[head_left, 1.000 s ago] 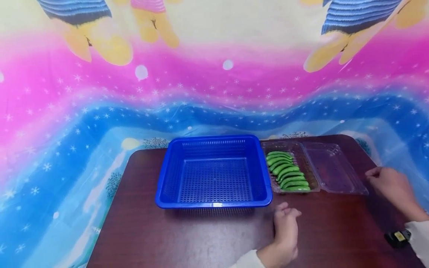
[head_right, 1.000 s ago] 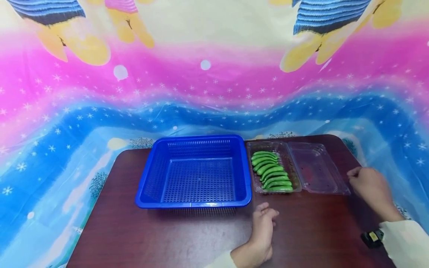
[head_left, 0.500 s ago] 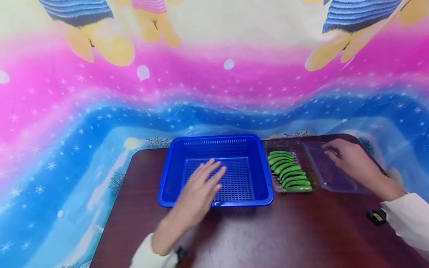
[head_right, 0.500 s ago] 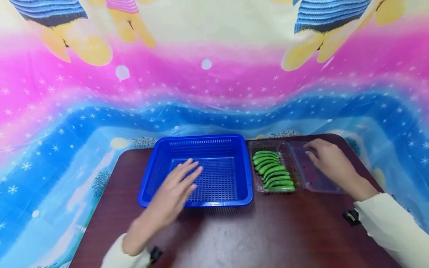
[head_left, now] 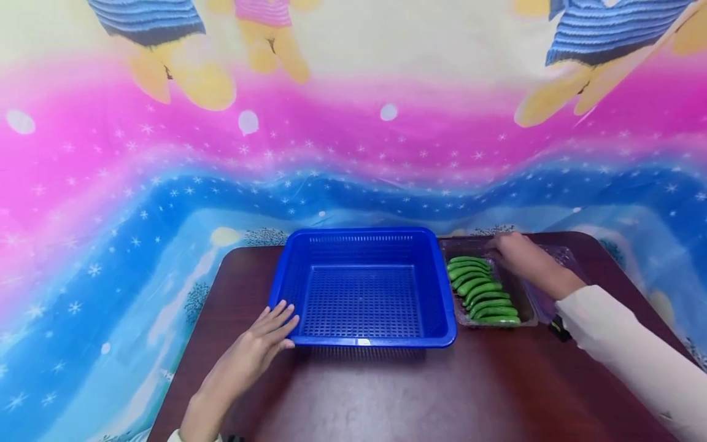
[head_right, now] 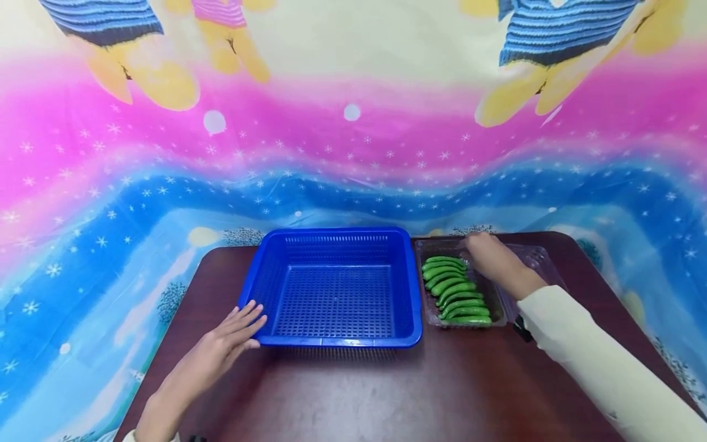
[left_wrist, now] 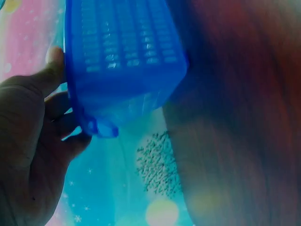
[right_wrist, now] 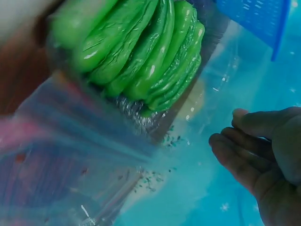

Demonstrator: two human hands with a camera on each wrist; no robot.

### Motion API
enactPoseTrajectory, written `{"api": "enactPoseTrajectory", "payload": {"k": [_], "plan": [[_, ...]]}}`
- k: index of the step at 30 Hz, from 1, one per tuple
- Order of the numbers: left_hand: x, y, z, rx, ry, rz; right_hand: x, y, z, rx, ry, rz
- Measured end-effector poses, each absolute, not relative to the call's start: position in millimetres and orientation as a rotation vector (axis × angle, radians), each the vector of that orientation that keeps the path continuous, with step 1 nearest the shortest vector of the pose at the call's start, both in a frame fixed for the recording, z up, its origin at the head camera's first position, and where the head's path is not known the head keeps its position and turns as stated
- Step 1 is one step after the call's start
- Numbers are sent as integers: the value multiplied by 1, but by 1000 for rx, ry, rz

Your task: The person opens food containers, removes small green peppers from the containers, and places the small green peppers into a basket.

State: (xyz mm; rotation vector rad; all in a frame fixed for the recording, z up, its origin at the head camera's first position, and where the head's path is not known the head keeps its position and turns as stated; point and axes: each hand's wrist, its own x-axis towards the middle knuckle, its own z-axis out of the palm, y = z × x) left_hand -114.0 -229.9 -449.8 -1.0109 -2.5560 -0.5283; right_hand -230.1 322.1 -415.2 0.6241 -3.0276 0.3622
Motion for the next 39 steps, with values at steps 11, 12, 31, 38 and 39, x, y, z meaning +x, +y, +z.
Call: {"api": "enactPoseTrajectory", "payload": {"k": [11,12,31,38,39], "plan": [[-110,-238,-451,-1032,-2511,-258,-254,323,-449,500,-3134,411],[-110,-238,-453,-1038,-2500,-257,-255,323,-452,483,-3153,415],[-107,-238,-462,-1041,-2526,-391,-263,327,-478,428,-3193,426],[-106,-235,-461,-996,-2568,-452,-262,323,-480,414,-3173,454],[-106,-235,-461,-986,-2581,-455,-261,323,-480,411,-3176,466]]}}
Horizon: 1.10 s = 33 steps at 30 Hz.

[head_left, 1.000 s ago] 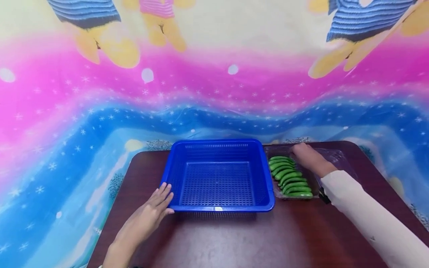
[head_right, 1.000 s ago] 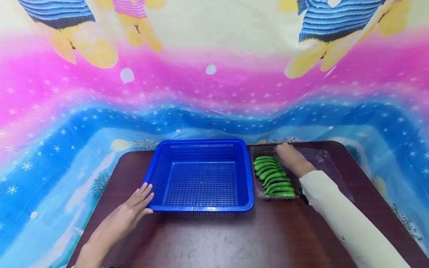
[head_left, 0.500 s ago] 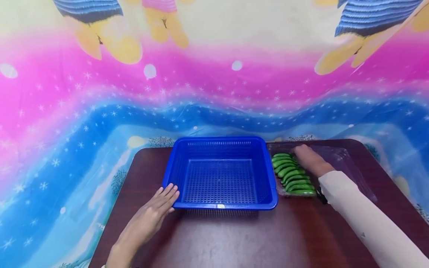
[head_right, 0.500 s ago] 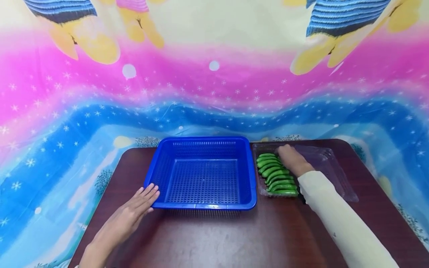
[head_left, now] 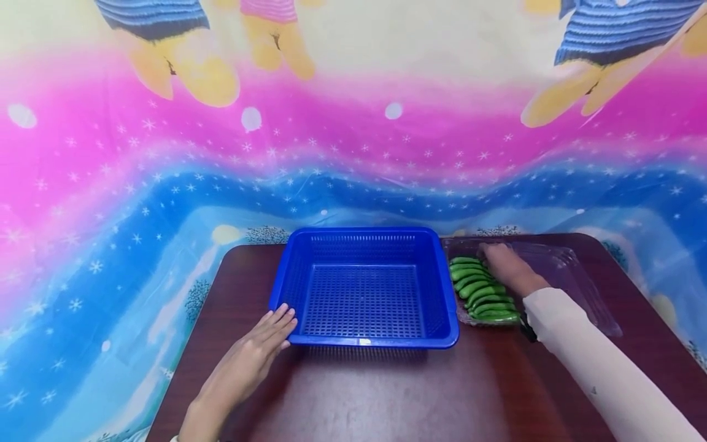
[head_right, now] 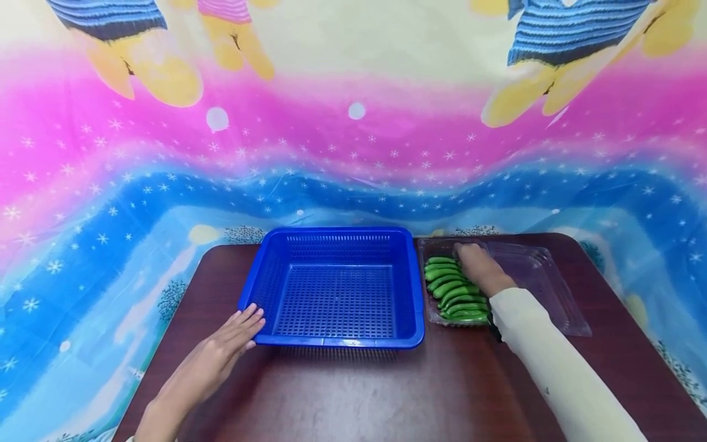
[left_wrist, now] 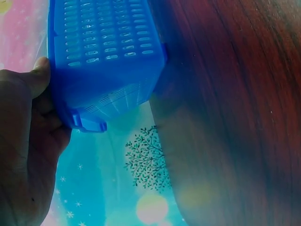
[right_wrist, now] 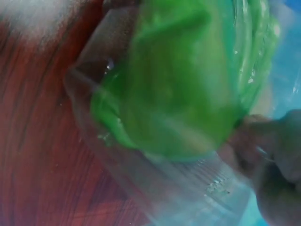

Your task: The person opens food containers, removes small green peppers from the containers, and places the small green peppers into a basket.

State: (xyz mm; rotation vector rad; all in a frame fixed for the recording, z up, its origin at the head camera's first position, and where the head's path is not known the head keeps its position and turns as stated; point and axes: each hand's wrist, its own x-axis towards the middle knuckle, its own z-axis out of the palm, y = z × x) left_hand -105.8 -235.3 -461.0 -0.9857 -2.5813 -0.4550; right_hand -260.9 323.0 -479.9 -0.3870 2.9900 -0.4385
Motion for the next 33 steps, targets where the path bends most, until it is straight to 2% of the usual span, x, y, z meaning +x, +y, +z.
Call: {"api": "enactPoseTrajectory", "payload": {"k": [16,33], "plan": [[-102,-234,-462,-935,-2612,-460,-264,325,-483,-436,3013,-365],[-103,-235,-463,-972,-2541,-464,-264,329,-456,-434,3114,-298]]}}
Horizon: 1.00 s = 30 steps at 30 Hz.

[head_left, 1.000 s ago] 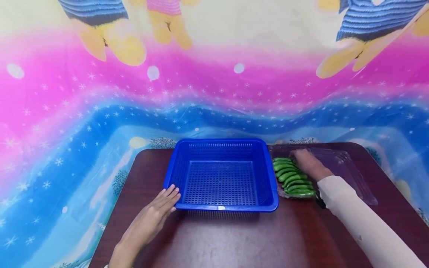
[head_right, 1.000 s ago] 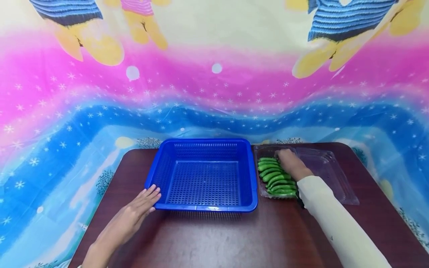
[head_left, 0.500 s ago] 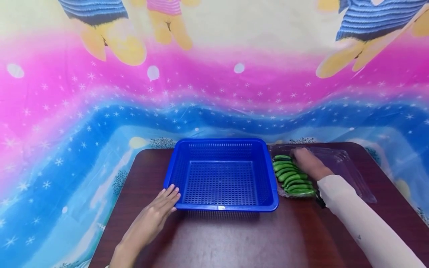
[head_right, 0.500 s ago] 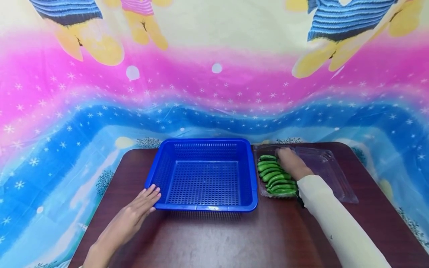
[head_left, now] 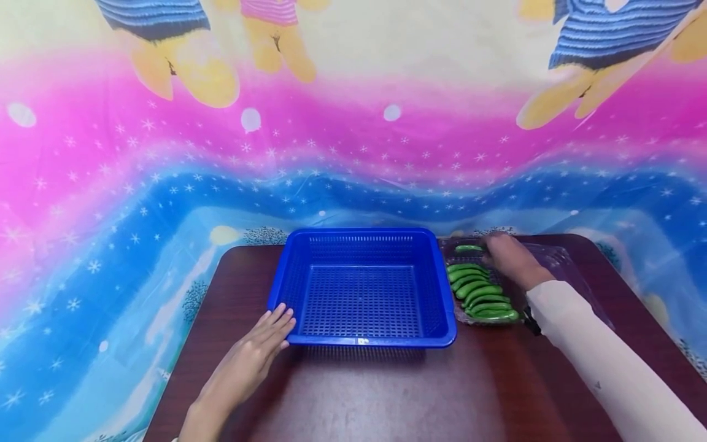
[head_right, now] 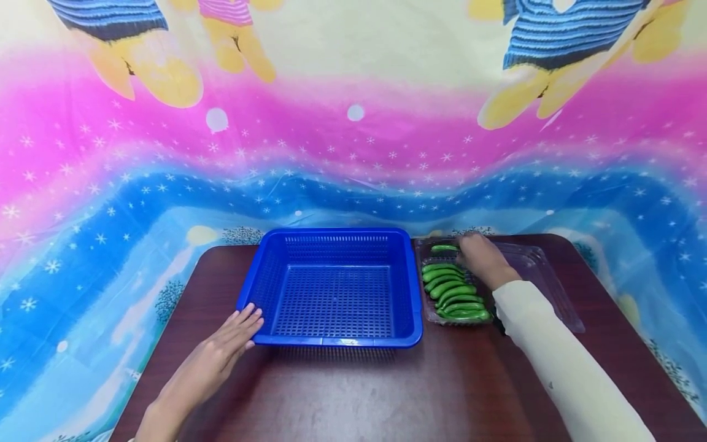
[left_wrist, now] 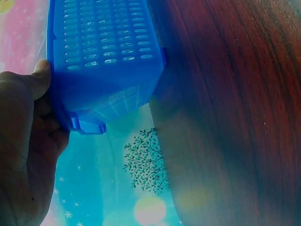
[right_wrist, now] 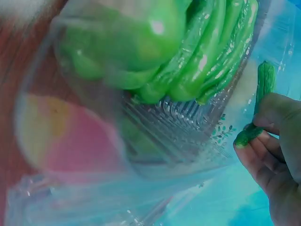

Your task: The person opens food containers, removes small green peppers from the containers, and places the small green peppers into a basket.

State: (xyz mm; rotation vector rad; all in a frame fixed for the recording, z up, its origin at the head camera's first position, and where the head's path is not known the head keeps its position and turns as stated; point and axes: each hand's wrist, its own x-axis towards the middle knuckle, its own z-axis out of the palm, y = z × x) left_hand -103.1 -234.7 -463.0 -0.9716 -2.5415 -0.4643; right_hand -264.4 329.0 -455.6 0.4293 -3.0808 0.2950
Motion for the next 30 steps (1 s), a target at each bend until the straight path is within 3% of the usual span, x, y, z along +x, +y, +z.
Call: {"api": "enactPoseTrajectory", "payload": {"k": [15,30], "plan": [[-103,-235,-462,-964,-2574,-454,-263,317,-410,384,-3031,464],[-103,-234,-464,-963,-2548,-445,-263,259,-394,439,-2912,591]]}}
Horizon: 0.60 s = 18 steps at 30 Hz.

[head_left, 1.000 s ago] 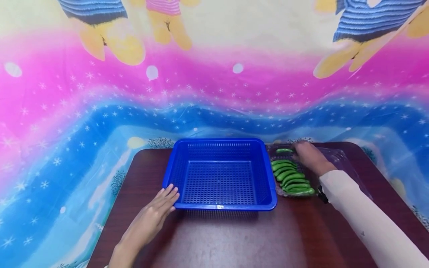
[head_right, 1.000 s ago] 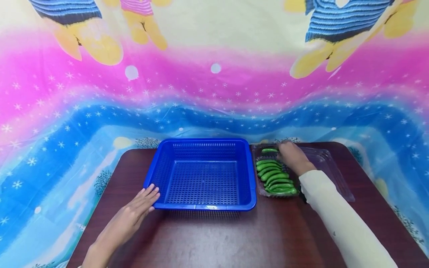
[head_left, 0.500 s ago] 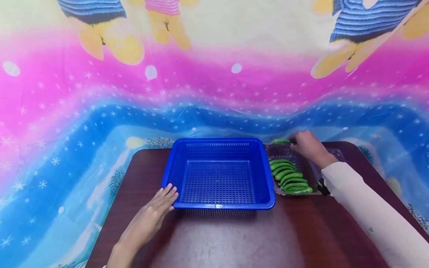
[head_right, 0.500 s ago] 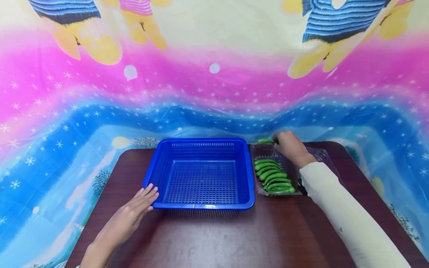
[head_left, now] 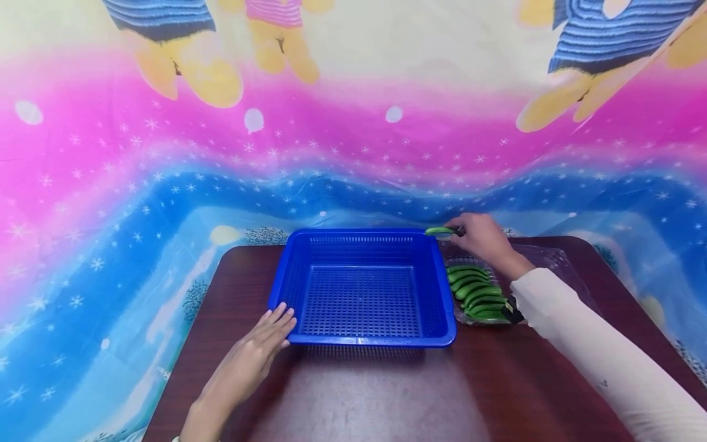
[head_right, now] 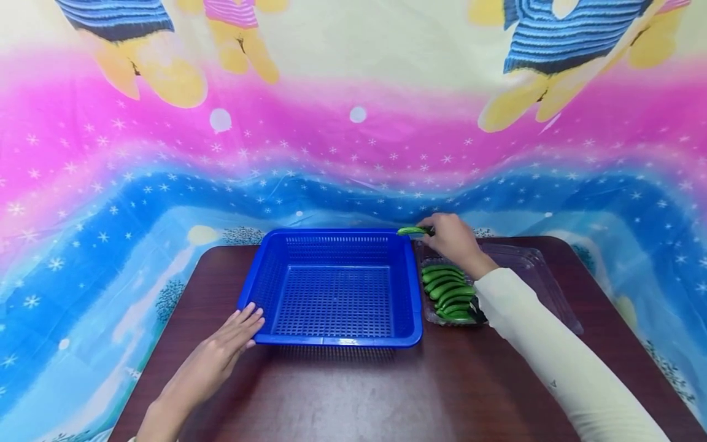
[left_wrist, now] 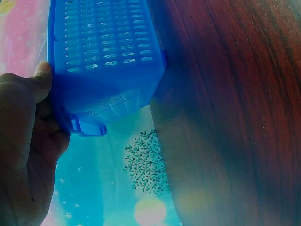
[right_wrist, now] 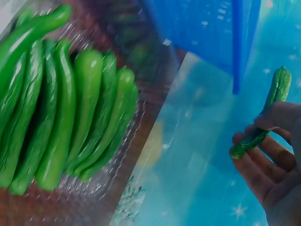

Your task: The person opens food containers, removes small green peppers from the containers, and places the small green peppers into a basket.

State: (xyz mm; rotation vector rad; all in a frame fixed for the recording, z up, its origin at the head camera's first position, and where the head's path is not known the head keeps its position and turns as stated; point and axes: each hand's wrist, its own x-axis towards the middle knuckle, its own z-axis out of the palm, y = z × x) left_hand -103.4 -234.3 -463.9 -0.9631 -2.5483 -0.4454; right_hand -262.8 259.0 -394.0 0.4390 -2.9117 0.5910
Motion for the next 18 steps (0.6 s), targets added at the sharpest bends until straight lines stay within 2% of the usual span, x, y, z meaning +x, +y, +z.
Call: {"api": "enactPoseTrajectory", "payload": {"k": [18], "plan": [[-104,-232,-465,-947,-2563,-426,-272,185,-365,585,-2941,676]]}}
